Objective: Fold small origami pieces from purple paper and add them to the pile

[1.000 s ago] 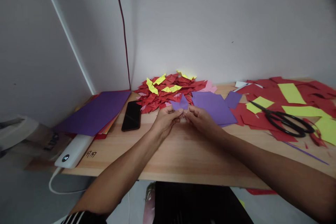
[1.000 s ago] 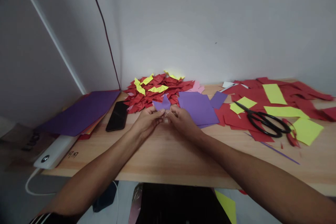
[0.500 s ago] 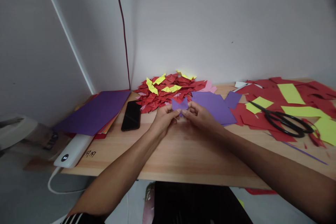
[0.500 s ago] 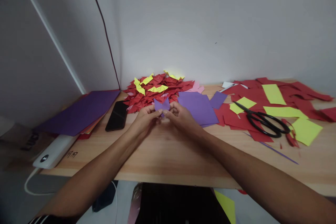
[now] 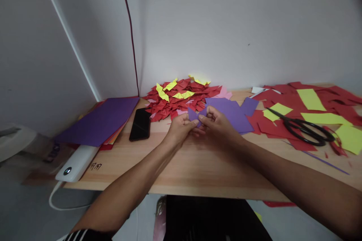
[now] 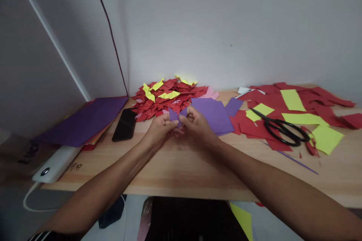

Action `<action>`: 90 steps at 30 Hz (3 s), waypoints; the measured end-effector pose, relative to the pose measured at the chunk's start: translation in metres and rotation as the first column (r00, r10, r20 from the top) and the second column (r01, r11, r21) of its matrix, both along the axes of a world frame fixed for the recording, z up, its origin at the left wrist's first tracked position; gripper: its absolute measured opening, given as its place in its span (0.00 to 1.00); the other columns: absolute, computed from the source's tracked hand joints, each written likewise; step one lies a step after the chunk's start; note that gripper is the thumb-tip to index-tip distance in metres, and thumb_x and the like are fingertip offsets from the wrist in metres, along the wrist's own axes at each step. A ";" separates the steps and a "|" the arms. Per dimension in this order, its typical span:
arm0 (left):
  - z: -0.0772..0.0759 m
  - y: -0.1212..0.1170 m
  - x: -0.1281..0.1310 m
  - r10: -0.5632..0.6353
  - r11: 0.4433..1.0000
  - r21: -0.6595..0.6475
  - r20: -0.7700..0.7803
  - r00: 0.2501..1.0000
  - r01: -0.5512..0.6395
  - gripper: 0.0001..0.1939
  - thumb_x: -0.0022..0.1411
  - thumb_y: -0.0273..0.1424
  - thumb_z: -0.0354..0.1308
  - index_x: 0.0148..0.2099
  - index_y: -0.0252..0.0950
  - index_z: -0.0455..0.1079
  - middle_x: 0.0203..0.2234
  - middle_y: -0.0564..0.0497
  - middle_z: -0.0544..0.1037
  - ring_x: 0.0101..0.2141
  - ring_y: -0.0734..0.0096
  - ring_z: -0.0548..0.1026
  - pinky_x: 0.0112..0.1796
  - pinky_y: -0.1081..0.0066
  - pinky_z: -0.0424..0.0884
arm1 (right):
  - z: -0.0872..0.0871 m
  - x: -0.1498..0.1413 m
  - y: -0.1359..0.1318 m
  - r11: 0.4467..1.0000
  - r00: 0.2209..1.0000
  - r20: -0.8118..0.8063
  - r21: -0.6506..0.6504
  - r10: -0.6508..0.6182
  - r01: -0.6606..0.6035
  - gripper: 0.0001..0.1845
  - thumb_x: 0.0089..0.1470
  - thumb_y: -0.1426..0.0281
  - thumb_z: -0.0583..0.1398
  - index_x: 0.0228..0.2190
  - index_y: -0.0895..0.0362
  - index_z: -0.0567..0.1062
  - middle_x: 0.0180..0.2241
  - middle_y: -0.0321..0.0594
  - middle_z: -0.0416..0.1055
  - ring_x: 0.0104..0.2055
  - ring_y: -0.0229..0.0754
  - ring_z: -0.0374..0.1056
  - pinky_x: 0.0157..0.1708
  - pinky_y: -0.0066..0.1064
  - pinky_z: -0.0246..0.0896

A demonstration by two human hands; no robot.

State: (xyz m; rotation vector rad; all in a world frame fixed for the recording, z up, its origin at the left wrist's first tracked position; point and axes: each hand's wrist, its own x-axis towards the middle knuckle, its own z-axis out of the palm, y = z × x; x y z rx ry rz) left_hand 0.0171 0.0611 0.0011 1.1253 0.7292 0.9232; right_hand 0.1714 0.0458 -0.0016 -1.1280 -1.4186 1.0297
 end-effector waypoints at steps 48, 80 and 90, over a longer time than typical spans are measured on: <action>-0.004 0.005 -0.012 0.048 0.962 0.271 -0.286 0.957 0.033 0.07 0.52 0.31 0.59 0.26 0.32 0.69 0.18 0.54 0.71 0.18 0.82 0.64 0.20 0.79 0.57 | 0.000 -0.001 -0.001 0.992 0.979 0.205 0.122 0.017 -0.043 0.10 0.54 0.62 0.59 0.32 0.56 0.72 0.31 0.38 0.74 0.35 0.42 0.68 0.36 0.33 0.61; 0.006 -0.002 -0.012 0.186 0.778 0.578 -0.585 0.789 0.245 0.14 0.61 0.31 0.51 0.23 0.35 0.57 0.19 0.56 0.59 0.24 0.75 0.57 0.27 0.72 0.49 | 0.008 0.019 0.005 0.951 0.879 0.433 0.132 0.199 -0.280 0.15 0.57 0.58 0.57 0.27 0.55 0.72 0.27 0.35 0.69 0.30 0.38 0.62 0.32 0.29 0.55; 0.005 -0.001 -0.010 0.246 0.787 0.588 -0.578 0.778 0.187 0.12 0.60 0.30 0.53 0.24 0.34 0.61 0.20 0.57 0.63 0.25 0.76 0.60 0.29 0.74 0.54 | 0.007 0.016 0.003 0.969 0.891 0.445 0.170 0.087 -0.179 0.17 0.58 0.60 0.52 0.23 0.57 0.65 0.24 0.34 0.63 0.28 0.36 0.57 0.29 0.28 0.51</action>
